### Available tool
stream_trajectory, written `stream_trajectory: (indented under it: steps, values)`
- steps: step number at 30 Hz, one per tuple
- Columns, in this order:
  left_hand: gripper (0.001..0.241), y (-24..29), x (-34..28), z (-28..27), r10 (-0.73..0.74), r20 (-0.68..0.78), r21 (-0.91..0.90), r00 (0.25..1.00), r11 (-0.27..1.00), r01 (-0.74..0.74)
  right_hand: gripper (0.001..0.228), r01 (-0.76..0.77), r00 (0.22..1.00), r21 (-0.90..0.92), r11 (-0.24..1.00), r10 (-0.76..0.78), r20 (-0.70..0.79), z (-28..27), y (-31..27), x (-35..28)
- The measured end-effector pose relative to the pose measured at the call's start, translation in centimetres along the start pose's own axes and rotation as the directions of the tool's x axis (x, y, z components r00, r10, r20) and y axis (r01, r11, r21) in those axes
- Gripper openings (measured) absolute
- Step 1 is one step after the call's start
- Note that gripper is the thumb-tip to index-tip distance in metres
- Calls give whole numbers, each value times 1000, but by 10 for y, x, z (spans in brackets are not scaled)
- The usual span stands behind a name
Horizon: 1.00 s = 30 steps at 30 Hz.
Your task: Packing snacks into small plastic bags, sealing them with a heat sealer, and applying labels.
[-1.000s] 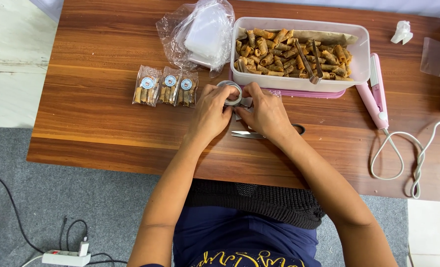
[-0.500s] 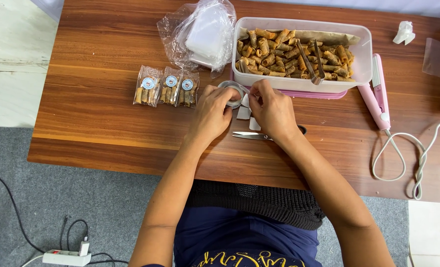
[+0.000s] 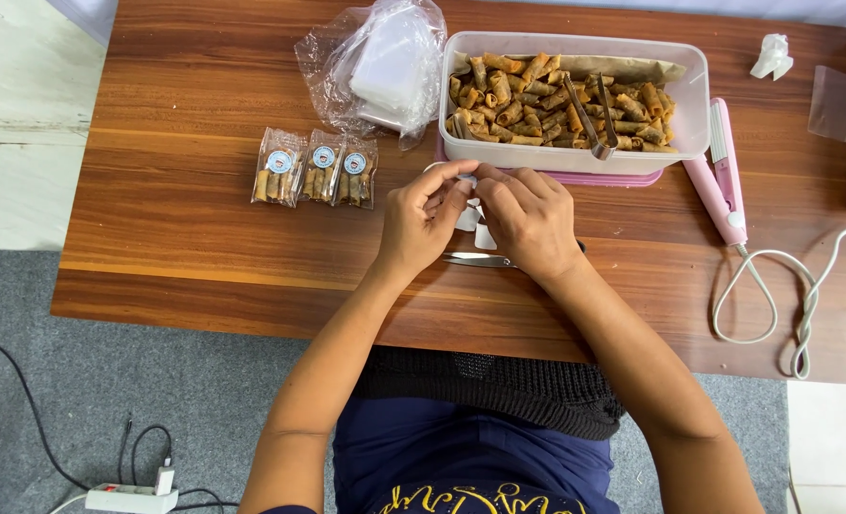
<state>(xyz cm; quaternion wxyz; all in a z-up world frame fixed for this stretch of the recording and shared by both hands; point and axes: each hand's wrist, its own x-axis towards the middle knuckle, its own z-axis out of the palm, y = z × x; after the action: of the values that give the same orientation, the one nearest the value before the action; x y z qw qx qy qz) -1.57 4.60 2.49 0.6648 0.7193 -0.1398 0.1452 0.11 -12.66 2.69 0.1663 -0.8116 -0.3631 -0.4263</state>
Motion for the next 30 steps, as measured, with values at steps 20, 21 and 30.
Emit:
stream_trajectory:
  steps: [20,21,30]
  values:
    - [14,-2,7,-1,-125,-25,38,992,991,126,22,-613,305,-221,758,485,820,-119,12,-9]
    - [12,-2,6,1,-105,-11,84,994,991,105,28,-560,239,-278,781,473,848,-122,10,-7]
    - [15,3,10,1,-98,8,131,995,987,96,36,-328,180,-310,892,382,907,-95,20,-42]
